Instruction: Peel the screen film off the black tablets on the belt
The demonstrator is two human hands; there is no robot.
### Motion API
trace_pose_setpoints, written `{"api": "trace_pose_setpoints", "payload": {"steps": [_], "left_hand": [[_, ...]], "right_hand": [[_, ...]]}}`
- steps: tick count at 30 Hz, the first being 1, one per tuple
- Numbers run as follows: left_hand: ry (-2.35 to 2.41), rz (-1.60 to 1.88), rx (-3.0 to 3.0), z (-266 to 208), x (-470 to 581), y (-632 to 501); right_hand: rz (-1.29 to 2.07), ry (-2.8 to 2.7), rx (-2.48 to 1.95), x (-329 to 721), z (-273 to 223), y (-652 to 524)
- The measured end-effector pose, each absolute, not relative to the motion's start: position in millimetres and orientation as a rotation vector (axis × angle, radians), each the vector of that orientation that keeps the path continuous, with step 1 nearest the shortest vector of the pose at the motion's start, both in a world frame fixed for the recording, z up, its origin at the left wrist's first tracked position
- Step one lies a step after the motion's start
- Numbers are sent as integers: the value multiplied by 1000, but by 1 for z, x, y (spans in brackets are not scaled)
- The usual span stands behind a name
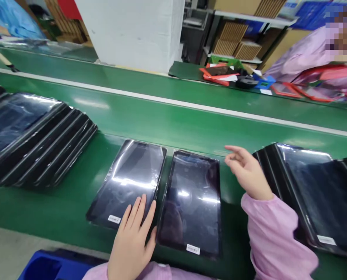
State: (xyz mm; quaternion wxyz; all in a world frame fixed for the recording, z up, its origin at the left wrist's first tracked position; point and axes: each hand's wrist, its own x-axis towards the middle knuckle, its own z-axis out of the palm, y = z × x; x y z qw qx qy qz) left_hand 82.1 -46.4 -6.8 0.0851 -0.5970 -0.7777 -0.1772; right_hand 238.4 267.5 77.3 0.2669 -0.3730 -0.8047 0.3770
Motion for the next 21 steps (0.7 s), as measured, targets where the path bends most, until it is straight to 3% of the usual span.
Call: {"api": "trace_pose_setpoints", "payload": {"steps": [2,13,21], "left_hand": [[-2278,-488,-1831,-5,85,-47],[-2375,-597,-1866,23,59,-26],[-2667,-710,-2056,45,53,5]], "right_hand": [[801,-2316,-997,241,61,273],[468,-2376,-750,232,27,270],[612,-2282,-587,243,9,264]]}}
